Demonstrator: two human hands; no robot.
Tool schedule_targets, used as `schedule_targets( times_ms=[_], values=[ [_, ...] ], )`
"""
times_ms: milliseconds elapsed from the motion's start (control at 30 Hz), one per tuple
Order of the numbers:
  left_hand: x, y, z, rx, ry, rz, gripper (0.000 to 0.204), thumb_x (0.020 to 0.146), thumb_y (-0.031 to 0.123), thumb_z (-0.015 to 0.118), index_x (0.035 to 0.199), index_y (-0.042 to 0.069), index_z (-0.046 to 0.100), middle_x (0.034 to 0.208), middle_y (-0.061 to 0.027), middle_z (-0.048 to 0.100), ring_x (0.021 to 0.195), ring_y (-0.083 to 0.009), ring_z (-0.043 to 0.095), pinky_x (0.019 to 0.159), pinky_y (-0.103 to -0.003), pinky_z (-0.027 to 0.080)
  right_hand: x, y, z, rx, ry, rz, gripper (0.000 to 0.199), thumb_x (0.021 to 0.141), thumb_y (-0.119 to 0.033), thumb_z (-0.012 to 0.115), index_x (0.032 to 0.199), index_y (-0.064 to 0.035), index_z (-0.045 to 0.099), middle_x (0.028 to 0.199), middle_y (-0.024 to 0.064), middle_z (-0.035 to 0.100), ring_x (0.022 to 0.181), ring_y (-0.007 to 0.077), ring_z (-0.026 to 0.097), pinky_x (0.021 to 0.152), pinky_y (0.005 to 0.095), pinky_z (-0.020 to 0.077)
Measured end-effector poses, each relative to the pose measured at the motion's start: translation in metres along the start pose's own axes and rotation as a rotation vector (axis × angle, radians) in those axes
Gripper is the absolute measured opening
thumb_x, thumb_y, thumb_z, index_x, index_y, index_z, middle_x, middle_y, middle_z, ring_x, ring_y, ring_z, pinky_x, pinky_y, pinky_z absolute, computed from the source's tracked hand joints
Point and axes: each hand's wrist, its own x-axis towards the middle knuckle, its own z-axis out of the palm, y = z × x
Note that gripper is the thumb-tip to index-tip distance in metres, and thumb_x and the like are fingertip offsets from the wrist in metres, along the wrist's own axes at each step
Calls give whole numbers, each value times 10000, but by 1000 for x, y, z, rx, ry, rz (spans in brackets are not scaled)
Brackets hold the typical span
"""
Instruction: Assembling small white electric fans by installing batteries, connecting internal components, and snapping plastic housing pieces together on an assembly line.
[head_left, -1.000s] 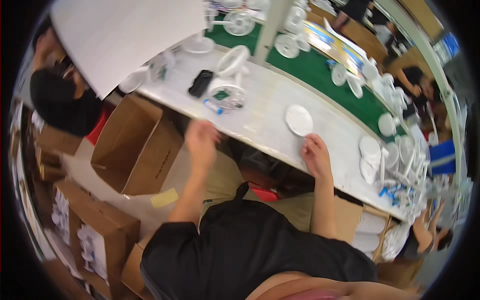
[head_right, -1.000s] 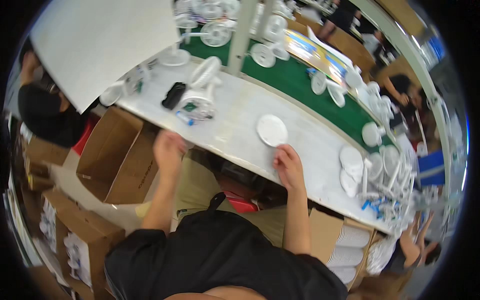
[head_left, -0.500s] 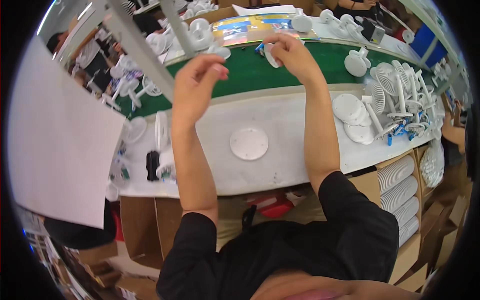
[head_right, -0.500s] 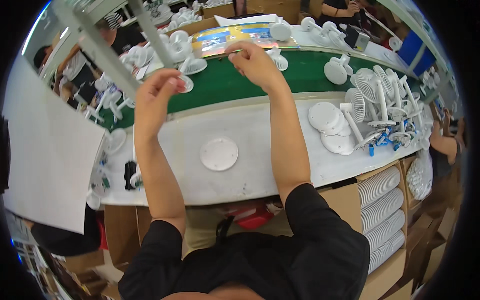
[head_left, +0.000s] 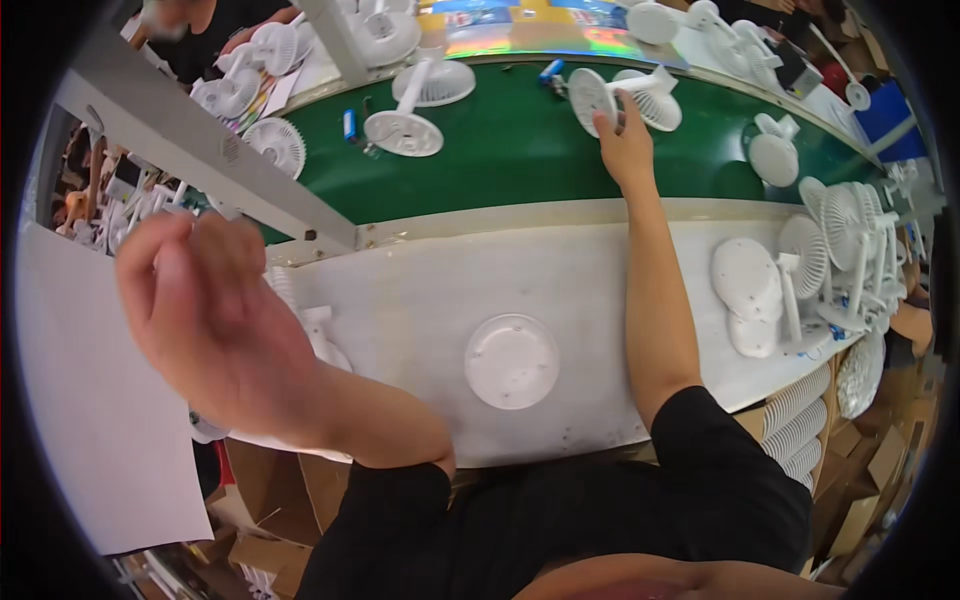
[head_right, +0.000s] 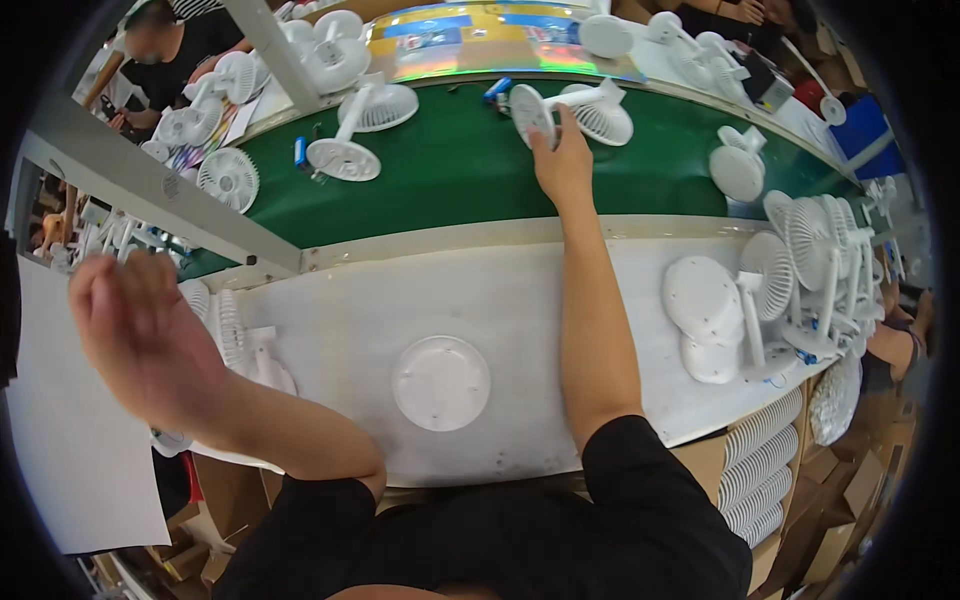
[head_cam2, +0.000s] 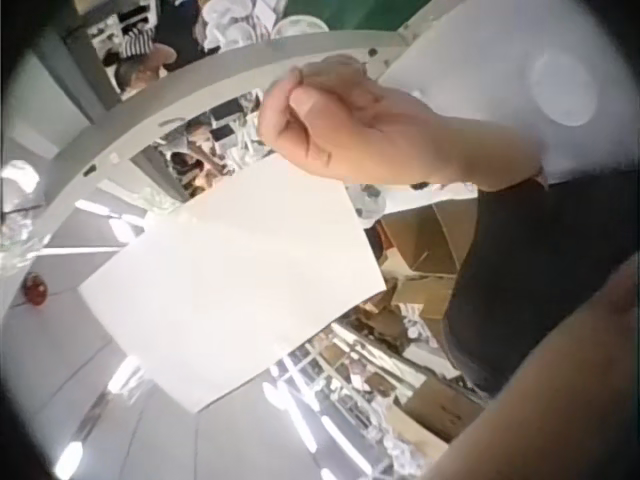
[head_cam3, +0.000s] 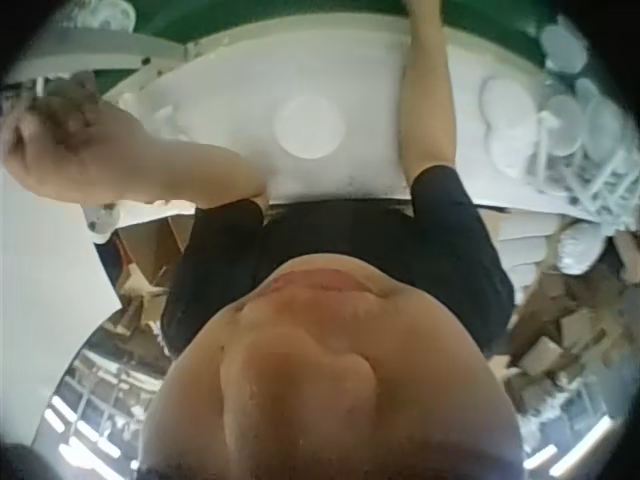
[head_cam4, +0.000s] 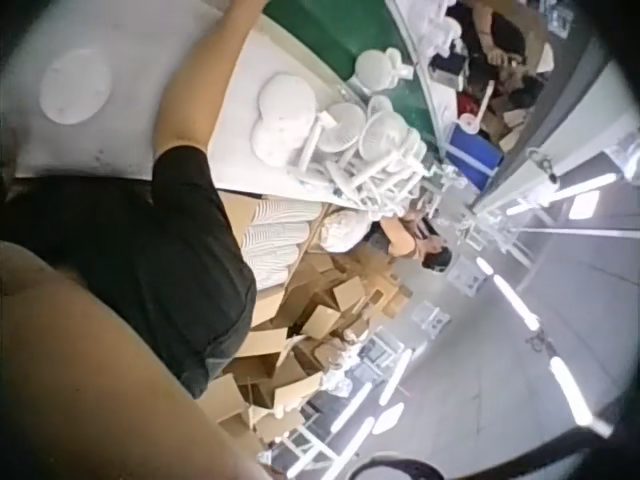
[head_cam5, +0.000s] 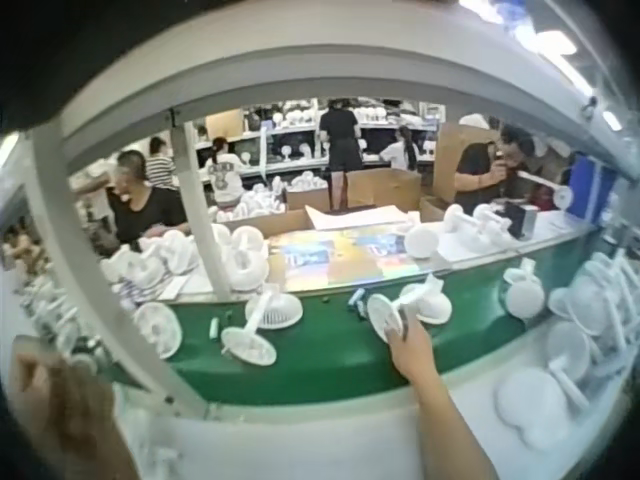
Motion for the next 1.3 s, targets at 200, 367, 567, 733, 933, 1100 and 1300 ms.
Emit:
schedule_targets(
  times_ms=[200, 367, 567, 733, 933, 1100, 1300],
  values=[
    [-5, -2, -12, -212, -45, -1, 232, 951, 114, 442, 1048, -15, 608, 565, 63, 296, 554, -65, 266, 571, -262, 218, -17, -30, 10, -151, 20, -141, 283, 909, -94, 551, 1172, -13, 618, 964, 138, 689, 826, 274, 641, 753, 352, 497],
    [-11, -25, 31, -76, 113, -196, 168, 859, 53, 462, 914, -9, 608, 590, 13, 445, 501, -79, 307, 485, -216, 269, -32, -51, 52, 21, -257, -197, 289, 890, -118, 604, 1159, -14, 618, 925, 108, 673, 771, 222, 617, 744, 317, 495],
    [-12, -23, 52, -201, -28, -239, 65, 773, 8, 593, 752, 68, 602, 481, 66, 385, 444, -59, 276, 456, -221, 216, -56, -131, 112, -81, -504, -269, 289, 869, -140, 618, 1128, -12, 625, 901, 120, 680, 776, 237, 626, 722, 327, 498],
    [-7, -21, 70, -176, -72, -191, 92, 713, -12, 608, 688, 70, 576, 454, 18, 420, 412, -119, 312, 443, -258, 255, -54, -161, 151, -223, -637, -386, 274, 865, -140, 642, 1106, -11, 614, 898, 115, 672, 771, 227, 622, 729, 330, 500],
    [-2, -24, 69, -208, -86, -216, 63, 733, -3, 596, 707, 53, 586, 467, 20, 435, 421, -102, 316, 456, -245, 246, -42, -173, 206, -268, -619, -704, 279, 836, -178, 683, 1045, -6, 616, 845, 110, 666, 737, 211, 610, 672, 329, 490],
    [0, -25, 69, -206, -101, -211, 57, 734, -2, 589, 704, 47, 583, 472, 10, 446, 426, -112, 336, 463, -255, 261, -35, -171, 241, -149, -574, -879, 278, 809, -188, 713, 1011, -19, 624, 811, 86, 655, 675, 188, 580, 632, 301, 477],
    [-1, -35, 65, -127, 13, -150, 58, 691, 0, 601, 667, 34, 562, 473, -50, 490, 414, -196, 403, 461, -307, 331, -43, -191, 286, 113, -927, -924, 201, 800, -178, 727, 926, -45, 646, 766, 38, 633, 638, 150, 553, 613, 253, 461]
  ],
)
